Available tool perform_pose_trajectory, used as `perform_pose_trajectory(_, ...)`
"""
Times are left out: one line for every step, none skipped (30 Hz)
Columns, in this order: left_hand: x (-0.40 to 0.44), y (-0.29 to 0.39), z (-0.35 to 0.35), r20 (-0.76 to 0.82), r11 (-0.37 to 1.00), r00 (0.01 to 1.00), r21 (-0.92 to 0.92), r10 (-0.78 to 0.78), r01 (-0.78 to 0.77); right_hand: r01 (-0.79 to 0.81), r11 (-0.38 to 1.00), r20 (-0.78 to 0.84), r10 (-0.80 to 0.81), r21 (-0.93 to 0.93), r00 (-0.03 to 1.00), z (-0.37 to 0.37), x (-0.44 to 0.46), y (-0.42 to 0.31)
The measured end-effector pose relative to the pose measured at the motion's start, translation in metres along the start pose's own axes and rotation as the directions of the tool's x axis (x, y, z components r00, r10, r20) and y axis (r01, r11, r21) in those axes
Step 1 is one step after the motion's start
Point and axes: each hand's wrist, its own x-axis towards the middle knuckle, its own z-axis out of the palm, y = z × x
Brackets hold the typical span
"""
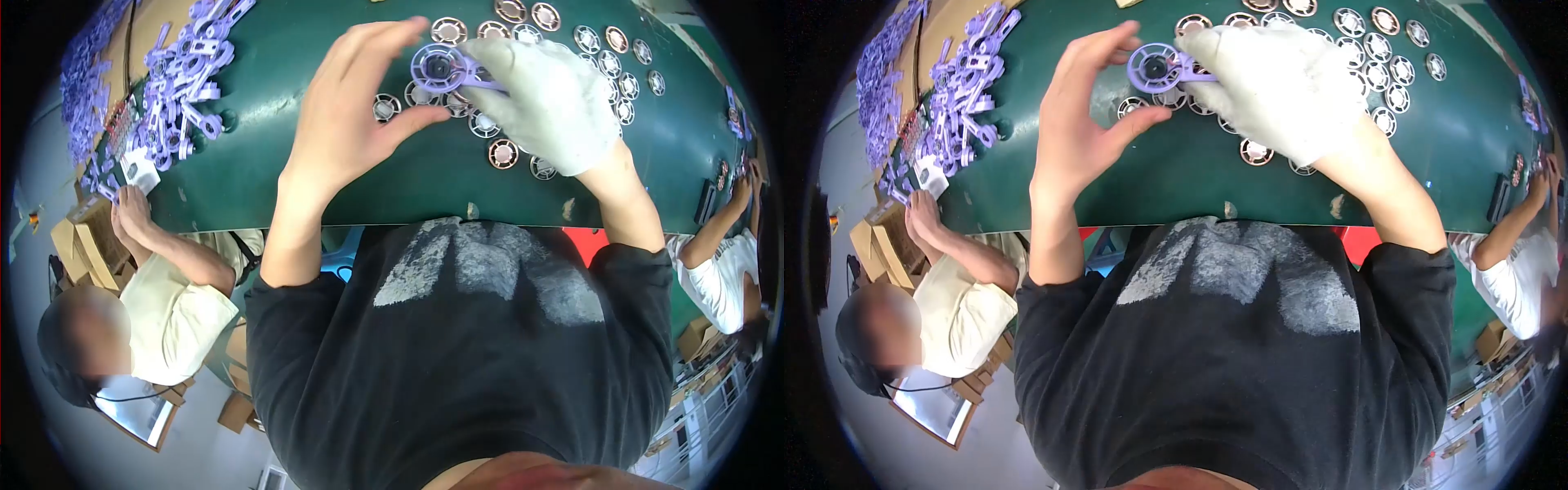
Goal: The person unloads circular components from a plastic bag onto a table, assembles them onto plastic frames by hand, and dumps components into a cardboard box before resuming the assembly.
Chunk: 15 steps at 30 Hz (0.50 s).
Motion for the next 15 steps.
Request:
perform_pose_trajectory(-0.013,0.004,-0.004,-0.02,0.99,0.995,0.099,-0.098,0.1,0.033,0.999,-0.099,-0.03,0.022,0.995,0.004,0.0,0.003)
perform_pose_trajectory(-0.025,0.003,-0.005,-0.049,0.961,0.98,0.193,-0.191,0.197,0.066,0.997,-0.198,-0.056,0.041,0.979,0.01,-0.002,0.011)
perform_pose_trajectory(-0.039,-0.003,-0.001,-0.007,0.926,0.971,0.3,-0.241,0.232,0.098,0.994,-0.296,-0.077,0.056,0.952,0.015,-0.005,0.017)
perform_pose_trajectory(-0.051,-0.004,0.005,0.024,0.92,0.963,0.301,-0.27,0.251,0.055,0.997,-0.264,-0.038,0.059,0.964,0.018,-0.009,0.02)
perform_pose_trajectory(-0.061,-0.003,0.012,0.056,0.915,0.953,0.302,-0.298,0.268,0.011,0.998,-0.233,0.004,0.062,0.973,0.02,-0.013,0.02)
perform_pose_trajectory(-0.069,-0.004,0.018,0.091,0.911,0.943,0.304,-0.321,0.28,-0.038,0.997,-0.204,0.05,0.062,0.978,0.02,-0.017,0.019)
perform_pose_trajectory(-0.073,-0.006,0.022,0.113,0.921,0.941,0.27,-0.319,0.28,-0.106,0.991,-0.089,0.113,0.079,0.99,0.014,-0.019,0.015)
perform_pose_trajectory(-0.075,-0.007,0.024,0.083,0.93,0.937,0.179,-0.34,0.322,-0.094,0.992,-0.072,0.101,0.085,0.992,0.014,-0.022,0.014)
perform_pose_trajectory(-0.073,-0.005,0.024,0.055,0.93,0.93,0.084,-0.362,0.357,-0.085,0.992,-0.056,0.09,0.089,0.994,0.015,-0.026,0.013)
perform_pose_trajectory(-0.068,-0.002,0.024,0.03,0.923,0.923,-0.013,-0.383,0.384,-0.076,0.993,-0.043,0.08,0.091,0.996,0.016,-0.03,0.013)
perform_pose_trajectory(-0.061,0.004,0.021,-0.017,0.929,0.936,-0.123,-0.353,0.348,-0.04,0.998,-0.082,0.045,0.053,0.996,0.016,-0.034,0.011)
perform_pose_trajectory(-0.051,0.008,0.021,-0.066,0.949,0.963,-0.2,-0.262,0.245,-0.055,0.997,-0.062,0.058,0.058,0.996,0.014,-0.035,0.008)
perform_pose_trajectory(-0.042,0.015,0.022,-0.121,0.953,0.977,-0.269,-0.176,0.139,-0.067,0.996,-0.041,0.07,0.066,0.997,0.011,-0.037,0.003)
perform_pose_trajectory(-0.035,0.02,0.026,-0.184,0.944,0.978,-0.329,-0.095,0.03,-0.077,0.994,-0.021,0.078,0.075,0.997,0.009,-0.039,0.001)
perform_pose_trajectory(-0.028,0.023,0.032,-0.206,0.922,0.976,-0.386,-0.065,-0.02,-0.043,0.992,-0.035,0.047,0.115,0.998,0.007,-0.04,0.0)
